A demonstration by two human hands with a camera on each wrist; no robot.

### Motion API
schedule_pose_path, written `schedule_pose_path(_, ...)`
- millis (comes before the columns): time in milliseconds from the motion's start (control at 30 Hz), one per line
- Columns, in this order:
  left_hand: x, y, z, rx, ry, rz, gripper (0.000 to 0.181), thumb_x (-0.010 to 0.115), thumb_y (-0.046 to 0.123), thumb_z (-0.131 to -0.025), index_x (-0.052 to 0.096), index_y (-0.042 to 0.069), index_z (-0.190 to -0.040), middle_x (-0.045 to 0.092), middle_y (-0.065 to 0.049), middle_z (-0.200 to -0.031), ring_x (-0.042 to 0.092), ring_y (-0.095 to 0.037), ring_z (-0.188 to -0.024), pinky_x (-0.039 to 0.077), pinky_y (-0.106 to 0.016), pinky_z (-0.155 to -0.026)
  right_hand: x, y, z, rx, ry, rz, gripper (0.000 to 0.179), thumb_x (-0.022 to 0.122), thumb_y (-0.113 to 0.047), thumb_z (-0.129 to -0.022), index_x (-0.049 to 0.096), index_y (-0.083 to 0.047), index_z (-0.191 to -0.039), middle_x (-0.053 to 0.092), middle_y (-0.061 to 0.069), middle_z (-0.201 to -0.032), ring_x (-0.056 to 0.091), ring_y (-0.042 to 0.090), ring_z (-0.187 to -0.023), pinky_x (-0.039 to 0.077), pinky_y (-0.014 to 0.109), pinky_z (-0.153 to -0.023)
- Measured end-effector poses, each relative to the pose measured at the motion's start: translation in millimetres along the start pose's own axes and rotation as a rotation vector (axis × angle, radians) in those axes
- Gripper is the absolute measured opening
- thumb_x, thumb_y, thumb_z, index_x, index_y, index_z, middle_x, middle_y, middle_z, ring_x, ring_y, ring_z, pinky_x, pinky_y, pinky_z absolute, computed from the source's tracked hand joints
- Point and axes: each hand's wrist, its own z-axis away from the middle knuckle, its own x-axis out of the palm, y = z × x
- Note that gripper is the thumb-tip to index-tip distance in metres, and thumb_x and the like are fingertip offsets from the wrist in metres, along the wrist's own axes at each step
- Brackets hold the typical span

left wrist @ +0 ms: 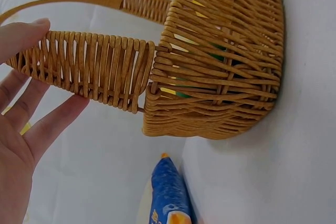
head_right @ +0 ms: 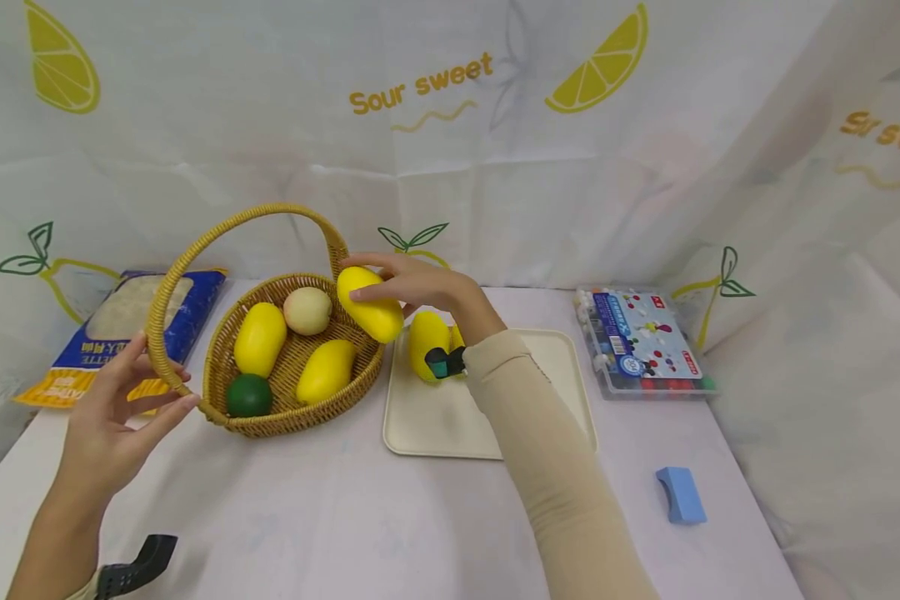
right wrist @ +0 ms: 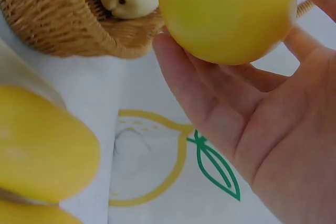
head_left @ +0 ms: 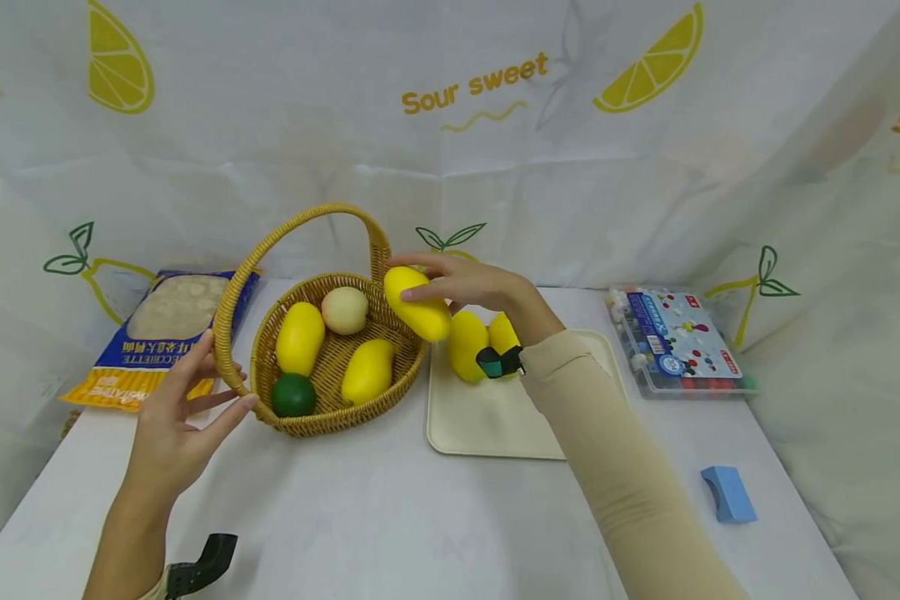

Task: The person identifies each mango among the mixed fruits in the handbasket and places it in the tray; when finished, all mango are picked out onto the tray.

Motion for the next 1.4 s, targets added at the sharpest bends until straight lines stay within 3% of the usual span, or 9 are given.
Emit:
schedule_pose_path(233, 0.2, 0.7, 0.0, -0.023, -0.006, -0.025, 0.102, 0.078, -0.029, -0.065, 0.040, 0.003, -0.155, 0.052, 0.032, -0.128, 0.056, 0.011, -0.112, 0.052, -0.002, -0.087, -20, 10, 26.9, 0.008, 0.059, 0.023, 0.061, 0.064, -0.048, -0.096, 0.039, -0.049, -0.152, 0.043, -0.004, -0.156, 0.057, 0.026, -0.125, 0.063, 0.043, -0.085)
schedule_pose_path(567, -0.2, 0.7, -0.3, -0.019, -0.002, -0.006, 0.104, 0.078, -0.030, -0.063, 0.040, 0.002, -0.155, 0.053, 0.030, -0.129, 0.057, 0.010, -0.113, 0.052, -0.002, -0.087, -55, 26, 61.6, -0.012, 0.145, -0.017, 0.056, 0.062, -0.037, -0.102, 0.043, -0.036, -0.154, 0.053, 0.004, -0.142, 0.064, 0.027, -0.099, 0.065, 0.039, -0.075)
schedule_pose_path(733, 0.3, 1.5, -1.0, -0.011, 0.006, 0.008, 0.104, 0.077, -0.031, -0.063, 0.040, 0.003, -0.155, 0.054, 0.028, -0.129, 0.058, 0.007, -0.113, 0.052, -0.002, -0.087, -67, 39, 82.0, 0.017, 0.214, -0.009, 0.057, 0.062, -0.036, -0.102, 0.041, -0.038, -0.155, 0.042, -0.002, -0.156, 0.062, 0.028, -0.111, 0.065, 0.041, -0.081)
schedule_pose_path(900, -0.5, 1.2, -0.1, -0.040, -0.008, -0.010, 0.108, 0.076, -0.034, -0.060, 0.040, 0.003, -0.155, 0.052, 0.032, -0.125, 0.056, 0.011, -0.111, 0.052, -0.002, -0.086, -73, 54, 107.6, 0.067, 0.259, -0.021, 0.062, 0.058, -0.026, -0.102, 0.034, -0.041, -0.158, 0.027, -0.003, -0.168, 0.056, 0.031, -0.129, 0.062, 0.052, -0.095)
schedule_pose_path(1000, -0.6, 0.3, 0.1, -0.025, -0.010, -0.001, 0.104, 0.077, -0.031, -0.063, 0.040, 0.002, -0.155, 0.052, 0.031, -0.127, 0.056, 0.010, -0.112, 0.052, -0.002, -0.087, -75, 65, 122.7, 0.089, 0.278, -0.029, 0.066, 0.056, -0.021, -0.102, 0.029, -0.040, -0.160, 0.017, -0.001, -0.171, 0.052, 0.035, -0.136, 0.059, 0.057, -0.099)
schedule_pose_path(1200, -0.8, -0.5, -0.2, 0.006, -0.004, 0.009, 0.101, 0.078, -0.029, -0.064, 0.041, 0.000, -0.154, 0.053, 0.029, -0.133, 0.057, 0.009, -0.113, 0.053, -0.003, -0.087, -68, 99, 140.1, 0.145, 0.308, -0.040, 0.071, 0.061, -0.027, -0.102, 0.025, -0.038, -0.162, 0.014, 0.005, -0.173, 0.047, 0.039, -0.141, 0.061, 0.055, -0.097)
schedule_pose_path(1400, -1.6, 1.1, 0.2, -0.037, -0.016, -0.016, 0.106, 0.077, -0.032, -0.061, 0.041, 0.002, -0.155, 0.050, 0.033, -0.135, 0.055, 0.012, -0.114, 0.052, -0.002, -0.087, -51, 137, 139.1, 0.188, 0.287, -0.084, 0.077, 0.066, -0.036, -0.099, 0.023, -0.036, -0.163, 0.012, 0.013, -0.172, 0.048, 0.044, -0.138, 0.064, 0.051, -0.092)
